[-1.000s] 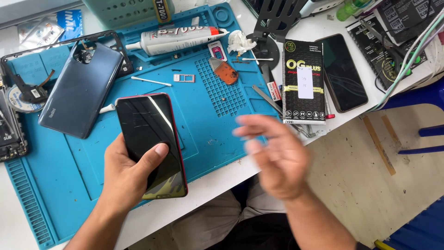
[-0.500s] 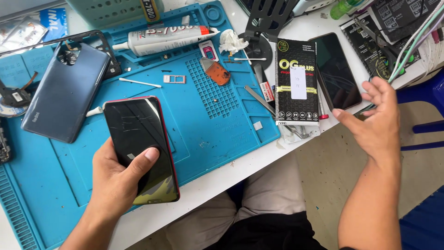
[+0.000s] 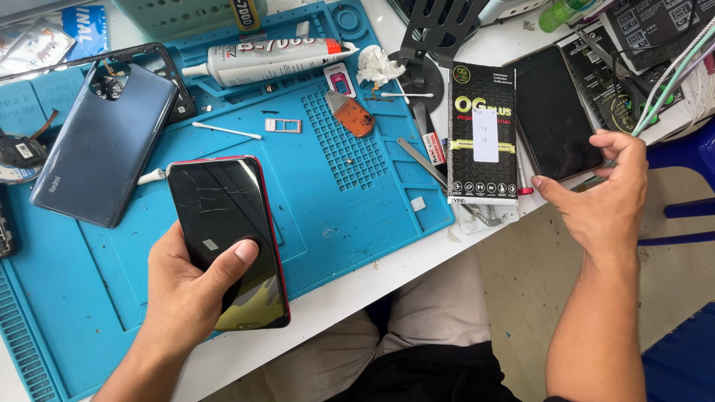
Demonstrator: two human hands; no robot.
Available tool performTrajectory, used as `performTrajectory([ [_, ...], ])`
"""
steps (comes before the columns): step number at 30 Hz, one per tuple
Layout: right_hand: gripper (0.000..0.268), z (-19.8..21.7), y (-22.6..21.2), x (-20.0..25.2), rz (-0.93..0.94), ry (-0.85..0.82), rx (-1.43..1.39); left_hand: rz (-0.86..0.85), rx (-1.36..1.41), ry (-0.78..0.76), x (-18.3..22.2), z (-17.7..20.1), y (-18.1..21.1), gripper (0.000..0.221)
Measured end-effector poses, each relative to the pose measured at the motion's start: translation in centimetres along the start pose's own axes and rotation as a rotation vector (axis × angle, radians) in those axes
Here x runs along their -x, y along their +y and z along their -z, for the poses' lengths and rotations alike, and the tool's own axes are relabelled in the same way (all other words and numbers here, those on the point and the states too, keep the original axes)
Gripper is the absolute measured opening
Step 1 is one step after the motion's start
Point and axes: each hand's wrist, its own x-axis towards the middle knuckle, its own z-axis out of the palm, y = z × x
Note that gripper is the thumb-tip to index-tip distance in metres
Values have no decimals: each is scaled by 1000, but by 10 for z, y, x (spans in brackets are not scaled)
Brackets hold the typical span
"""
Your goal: Removing the SIM tray and prying off the back cover of a smartphone at a repair bench.
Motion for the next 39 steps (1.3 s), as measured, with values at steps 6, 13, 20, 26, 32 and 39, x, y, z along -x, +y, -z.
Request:
performTrajectory([
  [6,56,-2,9,4,111,-3,13,23,25,-5,1,-1,2,35],
  [13,46,-10,28,6,156,-31,75,-18,5,-26,0,0,1,32],
  [20,46,-9,24,5,129,-68,67,-4,34,-20,0,0,0,34],
  [26,57,-8,9,2,124,-58,2,-29,25,-31,0,0,2,34],
  [32,64,-10,2,-2,-2,-76,-78,-8,69,-36,0,-1,7,37],
  [39,62,-12,7,-2,12,-57,-98,24,112,-55,1,0,9,39],
])
